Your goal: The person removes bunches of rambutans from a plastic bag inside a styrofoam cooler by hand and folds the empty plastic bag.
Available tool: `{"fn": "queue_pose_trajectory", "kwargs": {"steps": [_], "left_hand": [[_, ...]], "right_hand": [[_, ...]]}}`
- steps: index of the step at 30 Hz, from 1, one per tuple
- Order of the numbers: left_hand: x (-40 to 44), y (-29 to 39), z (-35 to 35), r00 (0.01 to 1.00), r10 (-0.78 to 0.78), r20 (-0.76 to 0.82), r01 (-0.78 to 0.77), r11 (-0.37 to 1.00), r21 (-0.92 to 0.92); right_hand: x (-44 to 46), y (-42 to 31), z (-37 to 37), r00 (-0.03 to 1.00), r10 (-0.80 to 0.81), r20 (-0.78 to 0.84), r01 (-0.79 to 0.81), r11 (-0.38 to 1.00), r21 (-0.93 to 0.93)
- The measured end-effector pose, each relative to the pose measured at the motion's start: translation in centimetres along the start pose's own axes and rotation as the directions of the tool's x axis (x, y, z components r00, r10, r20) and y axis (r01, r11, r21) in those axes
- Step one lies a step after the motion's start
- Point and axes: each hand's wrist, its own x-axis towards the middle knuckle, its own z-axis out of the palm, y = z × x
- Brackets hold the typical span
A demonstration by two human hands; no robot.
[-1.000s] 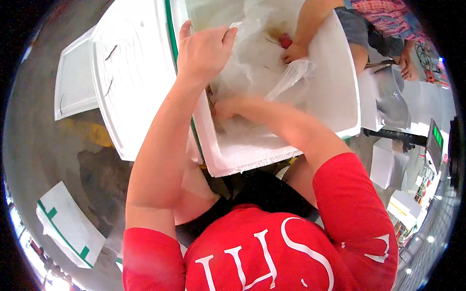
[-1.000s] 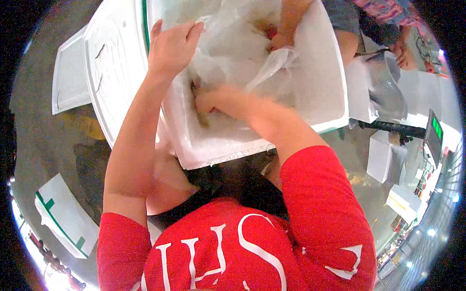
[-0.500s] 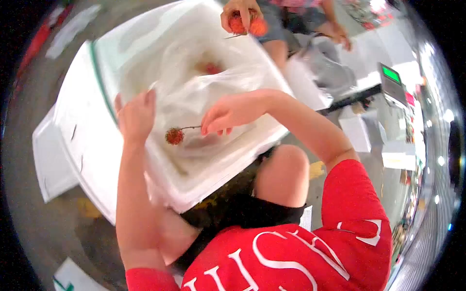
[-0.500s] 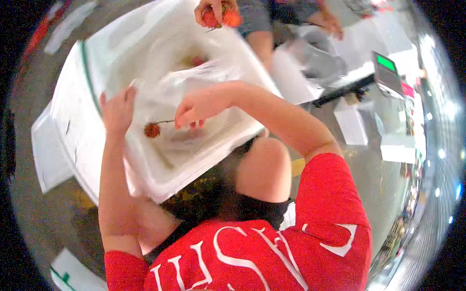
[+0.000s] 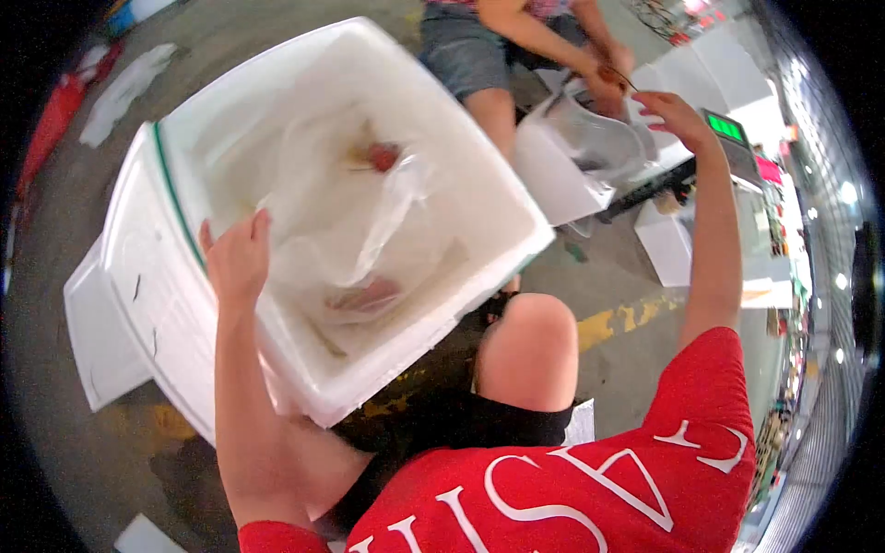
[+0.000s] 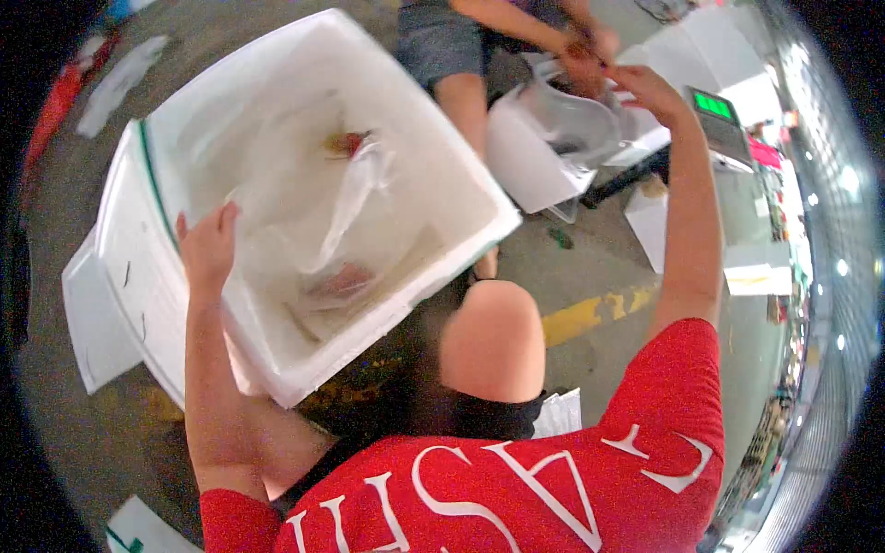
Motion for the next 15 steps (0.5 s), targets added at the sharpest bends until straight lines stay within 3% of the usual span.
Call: {"fn": "queue_pose_trajectory", "kwargs": {"steps": [2, 3, 4, 5, 7, 9, 11, 13, 15], "left_hand": [[-0.1, 0.5, -0.2, 0.998, -0.042, 0.051, 0.041, 0.999, 0.016], [0.0, 0.6, -0.2, 0.997, -0.039, 0.059, 0.038, 0.999, 0.023], [0.0, 0.7, -0.4, 0.997, -0.034, 0.067, 0.033, 0.999, 0.027], [0.0, 0.9, -0.5, 0.996, -0.058, 0.068, 0.055, 0.998, 0.037], [0.2, 1.3, -1.1, 0.991, -0.055, 0.123, 0.058, 0.998, -0.018], [0.4, 1.0, -1.1, 0.991, -0.057, 0.124, 0.057, 0.998, 0.001], [0.3, 0.9, -0.7, 0.99, -0.05, 0.13, 0.048, 0.999, 0.018], [0.3, 0.8, -0.5, 0.998, -0.041, 0.038, 0.043, 0.998, -0.05], [0.5, 0.9, -0.8, 0.998, -0.051, 0.048, 0.053, 0.997, -0.048]], "right_hand": [[2.3, 0.6, 1.1, 0.986, 0.154, 0.068, -0.142, 0.977, -0.16], [3.4, -0.3, 2.4, 0.986, 0.137, 0.092, -0.12, 0.979, -0.164], [4.2, -1.7, 3.8, 0.998, -0.068, -0.007, 0.059, 0.909, -0.413], [4.9, -3.0, 5.1, 0.955, -0.293, -0.054, 0.191, 0.742, -0.643], [1.1, -12.6, 11.3, 0.915, -0.398, 0.073, 0.404, 0.899, -0.167], [2.0, -18.1, 18.0, 0.689, -0.647, 0.325, 0.648, 0.752, 0.122], [3.1, -22.8, 25.6, 0.678, -0.551, 0.486, 0.604, 0.795, 0.06], [6.9, -24.5, 35.0, 0.59, -0.609, 0.531, 0.718, 0.696, 0.001], [12.2, -22.7, 44.2, 0.683, -0.491, 0.54, 0.69, 0.676, -0.259]]}}
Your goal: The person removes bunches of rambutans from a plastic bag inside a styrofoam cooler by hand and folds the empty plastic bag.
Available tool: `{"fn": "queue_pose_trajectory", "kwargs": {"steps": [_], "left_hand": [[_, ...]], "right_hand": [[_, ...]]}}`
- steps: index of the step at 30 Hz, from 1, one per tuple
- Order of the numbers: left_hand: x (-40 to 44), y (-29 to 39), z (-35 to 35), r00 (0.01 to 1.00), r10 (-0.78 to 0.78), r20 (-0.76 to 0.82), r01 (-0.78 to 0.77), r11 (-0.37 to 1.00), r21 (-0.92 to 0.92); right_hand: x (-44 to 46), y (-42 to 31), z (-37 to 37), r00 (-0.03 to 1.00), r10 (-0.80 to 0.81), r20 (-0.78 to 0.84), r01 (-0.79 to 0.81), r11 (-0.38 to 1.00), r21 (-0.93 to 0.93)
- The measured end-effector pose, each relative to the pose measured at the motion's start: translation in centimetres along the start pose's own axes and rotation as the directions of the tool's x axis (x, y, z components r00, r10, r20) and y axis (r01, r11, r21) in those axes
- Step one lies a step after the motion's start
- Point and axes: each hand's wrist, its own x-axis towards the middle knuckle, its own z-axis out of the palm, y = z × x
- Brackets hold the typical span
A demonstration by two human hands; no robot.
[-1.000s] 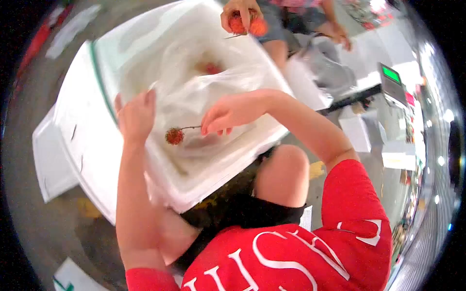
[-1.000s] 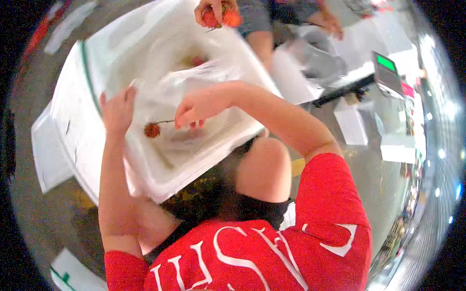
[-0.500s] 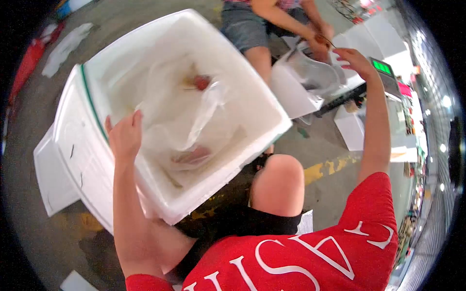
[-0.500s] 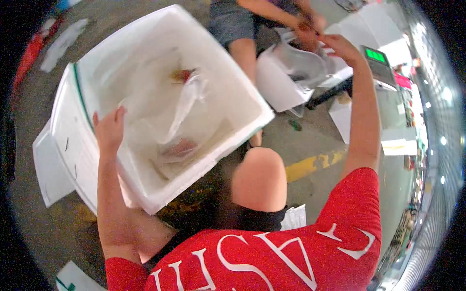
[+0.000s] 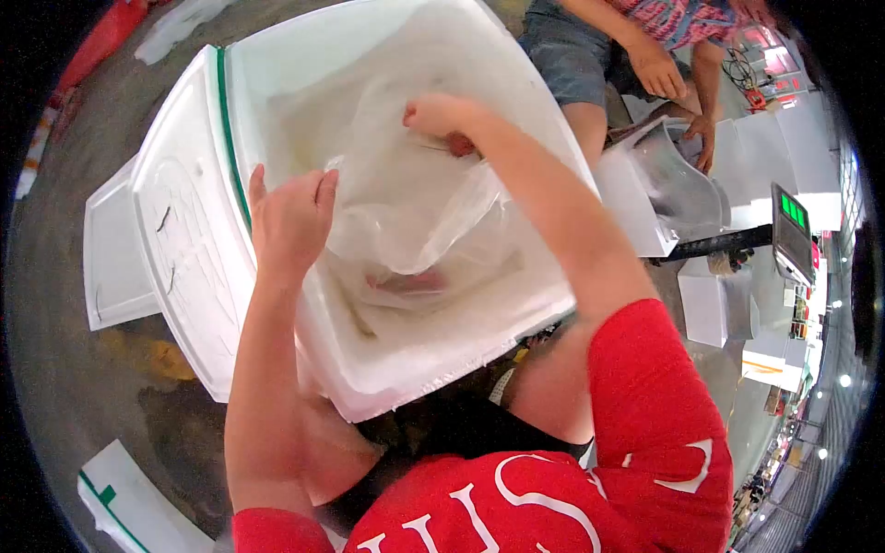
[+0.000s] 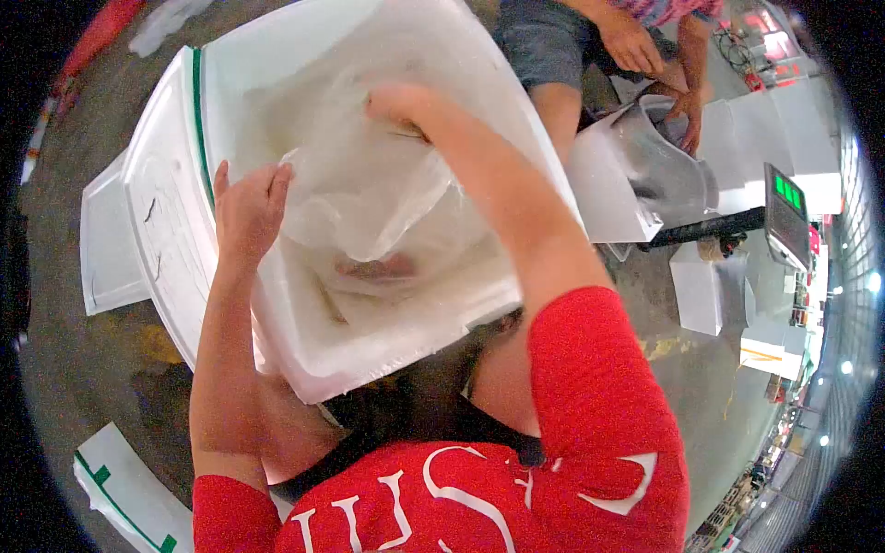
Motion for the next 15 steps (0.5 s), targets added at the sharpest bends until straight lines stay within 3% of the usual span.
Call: {"fn": "queue_pose_trajectory", "kwargs": {"steps": [3, 7, 10, 12, 13, 14, 15], "left_hand": [[0.0, -0.1, 0.3, 1.0, -0.015, -0.023, 0.014, 0.999, -0.033], [0.1, -0.1, 0.1, 1.0, -0.02, -0.017, 0.02, 0.999, -0.043], [0.2, -0.2, -0.1, 0.999, -0.033, 0.026, 0.034, 0.998, -0.059], [0.1, -0.3, 0.2, 1.0, -0.004, -0.025, 0.003, 0.998, -0.066], [0.1, -0.3, 0.2, 1.0, -0.001, -0.02, 0.0, 0.997, -0.071], [0.0, -0.2, 0.1, 1.0, -0.002, -0.014, 0.001, 0.998, -0.065], [0.0, -0.3, 0.0, 1.0, -0.004, -0.008, 0.004, 0.998, -0.057]], "right_hand": [[3.1, 3.3, 6.9, 0.959, 0.273, 0.069, -0.246, 0.931, -0.271], [1.6, 13.6, 17.5, 0.896, 0.298, -0.328, -0.338, 0.939, -0.07], [-0.6, 13.7, 17.3, 0.808, 0.39, -0.442, -0.363, 0.92, 0.149], [-2.6, 10.9, 13.4, 0.909, 0.378, -0.176, -0.385, 0.923, -0.005], [-3.7, 9.9, 11.8, 0.907, 0.385, -0.172, -0.392, 0.92, -0.005], [-4.5, 8.8, 10.2, 0.811, 0.498, 0.309, -0.5, 0.863, -0.079], [-4.9, 8.5, 9.8, 0.496, 0.512, 0.701, -0.553, 0.809, -0.199]]}}
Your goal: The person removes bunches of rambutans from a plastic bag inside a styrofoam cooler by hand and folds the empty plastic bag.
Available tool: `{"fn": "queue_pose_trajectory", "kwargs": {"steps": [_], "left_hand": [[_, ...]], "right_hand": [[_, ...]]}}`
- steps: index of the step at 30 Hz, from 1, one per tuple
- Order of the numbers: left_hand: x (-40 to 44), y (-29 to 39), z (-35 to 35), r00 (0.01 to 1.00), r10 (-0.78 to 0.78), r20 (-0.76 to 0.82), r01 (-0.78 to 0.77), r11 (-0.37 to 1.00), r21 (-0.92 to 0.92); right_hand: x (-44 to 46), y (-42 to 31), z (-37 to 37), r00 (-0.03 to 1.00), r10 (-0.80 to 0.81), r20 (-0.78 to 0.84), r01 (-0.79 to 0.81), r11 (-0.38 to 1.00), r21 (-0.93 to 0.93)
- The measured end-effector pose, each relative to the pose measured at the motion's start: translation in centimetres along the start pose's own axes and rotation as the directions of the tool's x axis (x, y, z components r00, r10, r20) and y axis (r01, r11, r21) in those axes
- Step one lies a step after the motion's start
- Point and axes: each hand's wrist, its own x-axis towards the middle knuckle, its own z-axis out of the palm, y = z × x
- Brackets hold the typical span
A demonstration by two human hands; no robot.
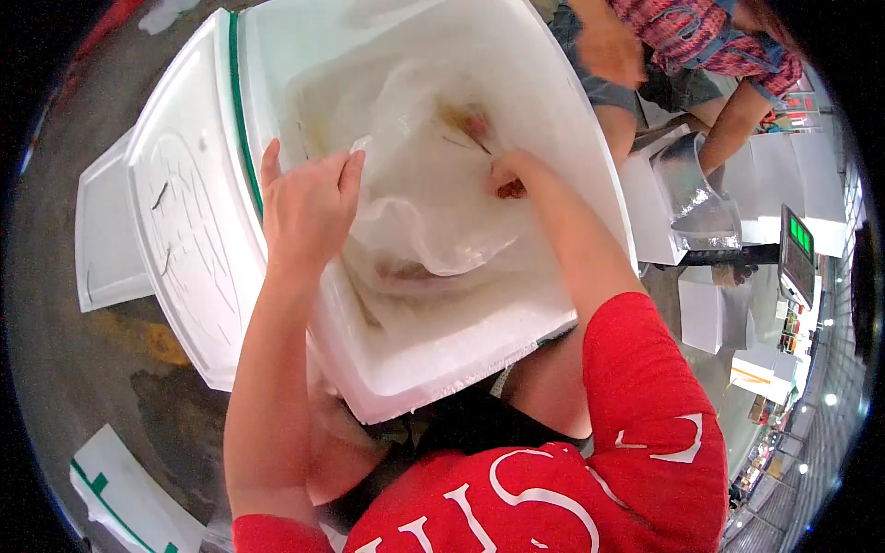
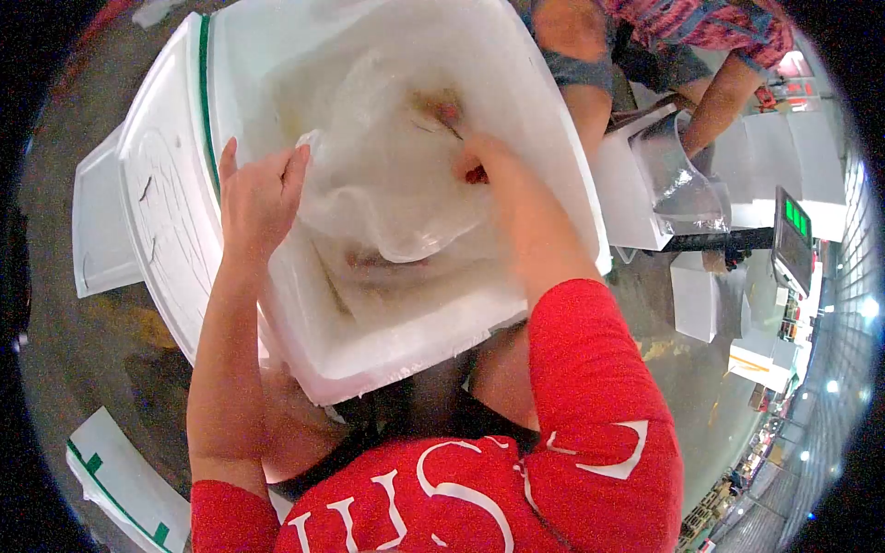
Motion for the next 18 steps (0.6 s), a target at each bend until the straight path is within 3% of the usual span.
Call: {"fn": "queue_pose_trajectory", "kwargs": {"steps": [4, 6, 7, 9, 11, 13, 14, 15, 17, 18], "left_hand": [[-0.1, -0.4, 0.6, 0.997, 0.045, -0.057, -0.046, 0.999, -0.006], [-0.1, -0.4, 0.3, 0.999, 0.004, -0.048, -0.008, 0.997, -0.081], [0.0, -0.1, -0.2, 0.999, 0.005, -0.048, -0.009, 0.996, -0.084], [0.0, 0.4, -1.2, 0.992, -0.041, 0.12, 0.042, 0.999, -0.009], [0.3, -0.3, -0.4, 0.998, -0.017, 0.066, 0.019, 0.999, -0.03], [-0.4, -1.1, 0.5, 0.998, -0.023, 0.053, 0.025, 0.999, -0.036], [-0.2, -1.3, 0.8, 1.0, 0.009, -0.007, -0.009, 0.998, -0.054], [-0.2, -1.6, 0.9, 0.997, 0.042, -0.072, -0.047, 0.997, -0.067], [-0.3, -1.7, 0.8, 0.998, 0.032, -0.059, -0.036, 0.997, -0.068], [-0.3, -1.8, 0.8, 0.997, 0.037, -0.061, -0.042, 0.996, -0.079]], "right_hand": [[-1.7, 1.5, 1.1, 0.985, 0.016, 0.171, -0.013, 1.0, -0.019], [-4.8, 2.1, 1.3, 0.946, -0.321, 0.046, 0.319, 0.947, 0.034], [-7.8, 2.0, 1.5, 0.947, -0.318, 0.046, 0.316, 0.948, 0.035], [-14.1, 2.0, 1.7, 0.85, -0.466, -0.244, 0.52, 0.815, 0.255], [-16.0, 3.5, 0.5, 0.757, -0.528, -0.386, 0.608, 0.785, 0.118], [-19.0, 5.1, -0.2, 0.601, -0.487, -0.634, 0.684, 0.724, 0.092], [-20.5, 5.6, -0.1, 0.398, -0.473, -0.786, 0.641, 0.757, -0.131], [-22.4, 6.2, -0.1, 0.382, -0.426, -0.82, 0.716, 0.698, -0.029], [-24.7, 8.0, -0.7, 0.549, -0.363, -0.753, 0.635, 0.767, 0.094], [-25.5, 7.5, 0.0, 0.552, -0.372, -0.746, 0.64, 0.763, 0.092]]}}
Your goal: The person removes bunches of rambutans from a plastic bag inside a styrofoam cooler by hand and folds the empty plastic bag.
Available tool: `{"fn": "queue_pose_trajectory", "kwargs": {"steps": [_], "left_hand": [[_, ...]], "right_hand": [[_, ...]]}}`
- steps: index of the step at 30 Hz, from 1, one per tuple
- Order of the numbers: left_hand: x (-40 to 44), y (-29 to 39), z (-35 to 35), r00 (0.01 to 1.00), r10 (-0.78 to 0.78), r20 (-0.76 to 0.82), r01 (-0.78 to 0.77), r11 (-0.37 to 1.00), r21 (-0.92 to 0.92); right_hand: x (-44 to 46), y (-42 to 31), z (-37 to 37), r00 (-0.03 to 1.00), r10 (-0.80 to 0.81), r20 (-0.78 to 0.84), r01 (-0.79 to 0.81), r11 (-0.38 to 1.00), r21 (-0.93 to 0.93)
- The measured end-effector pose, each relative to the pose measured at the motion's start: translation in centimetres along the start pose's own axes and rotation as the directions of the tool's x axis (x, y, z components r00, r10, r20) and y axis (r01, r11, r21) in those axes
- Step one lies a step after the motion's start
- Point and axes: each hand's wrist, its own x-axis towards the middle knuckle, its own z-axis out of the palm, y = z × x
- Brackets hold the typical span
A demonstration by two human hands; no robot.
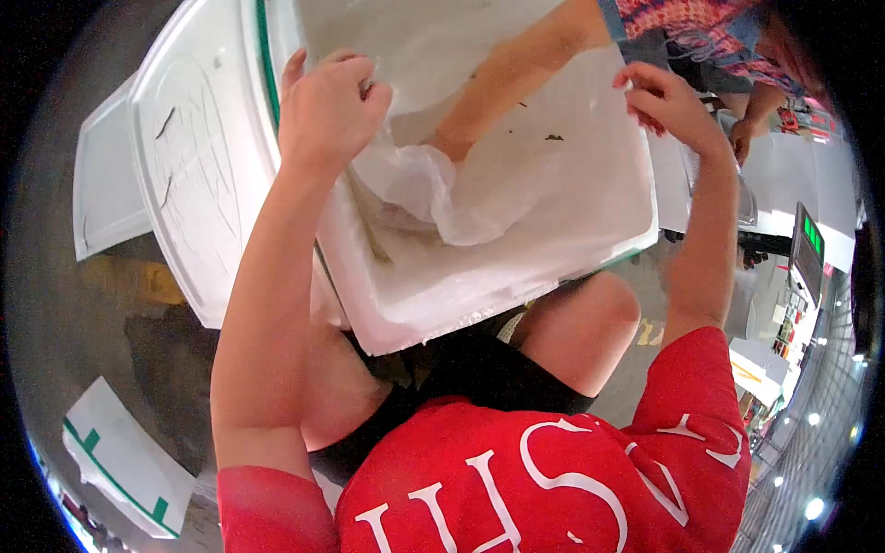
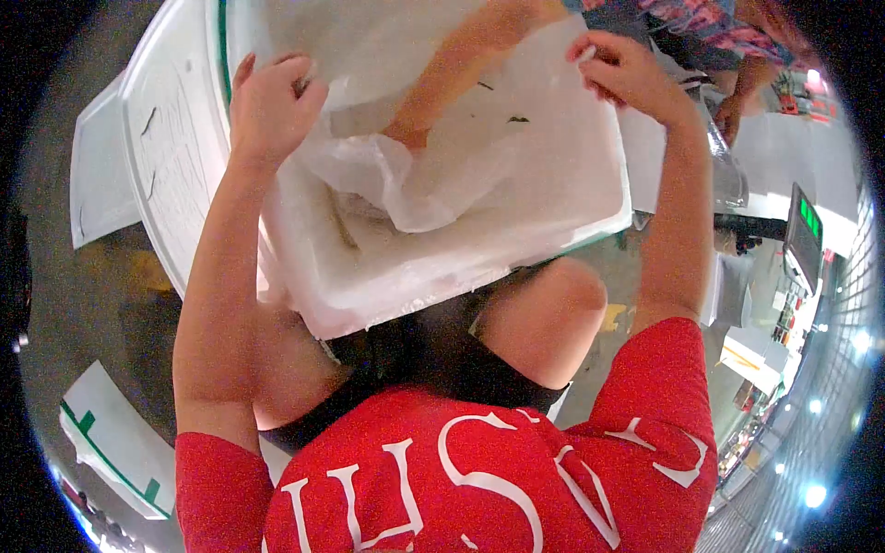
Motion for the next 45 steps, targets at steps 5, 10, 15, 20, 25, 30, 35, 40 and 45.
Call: {"fn": "queue_pose_trajectory", "kwargs": {"steps": [5, 10, 15, 20, 25, 30, 35, 40, 45], "left_hand": [[0.1, 0.7, -0.2, 0.997, -0.041, 0.062, 0.041, 0.999, 0.004], [0.1, 0.1, 0.2, 1.0, -0.007, 0.021, 0.007, 0.999, 0.038], [0.2, 0.8, -0.1, 0.999, -0.046, 0.001, 0.046, 0.999, -0.021], [0.3, 1.2, -0.1, 0.997, -0.046, -0.063, 0.041, 0.997, -0.067], [0.3, 1.5, -0.7, 0.995, -0.074, 0.068, 0.073, 0.997, 0.014], [0.3, 1.6, -0.8, 0.993, -0.087, 0.085, 0.083, 0.995, 0.05], [0.4, 1.4, -0.5, 0.998, -0.069, 0.015, 0.068, 0.998, 0.012], [0.3, 1.7, -0.6, 0.998, -0.069, 0.013, 0.069, 0.998, -0.009], [0.3, 1.8, -0.7, 0.992, -0.098, 0.078, 0.095, 0.994, 0.045]], "right_hand": [[-1.0, -0.8, 6.2, 0.952, -0.205, 0.229, 0.208, 0.978, 0.012], [-2.1, -0.7, 15.5, 0.639, 0.066, 0.767, 0.311, 0.889, -0.336], [-2.7, -1.8, 9.2, 0.878, 0.205, 0.433, -0.082, 0.955, -0.286], [-1.1, 2.4, 4.0, 0.949, 0.301, -0.09, -0.314, 0.924, -0.218], [3.2, 4.8, 7.6, 0.967, 0.246, -0.065, -0.248, 0.848, -0.469], [4.9, 4.7, 9.9, 0.921, 0.378, 0.097, -0.227, 0.721, -0.655], [5.1, 5.7, 11.7, 0.949, 0.273, 0.158, -0.074, 0.68, -0.73], [4.8, 7.7, 12.4, 0.953, 0.236, 0.19, -0.01, 0.651, -0.759], [3.6, 5.9, 12.1, 0.94, 0.298, 0.167, -0.09, 0.689, -0.719]]}}
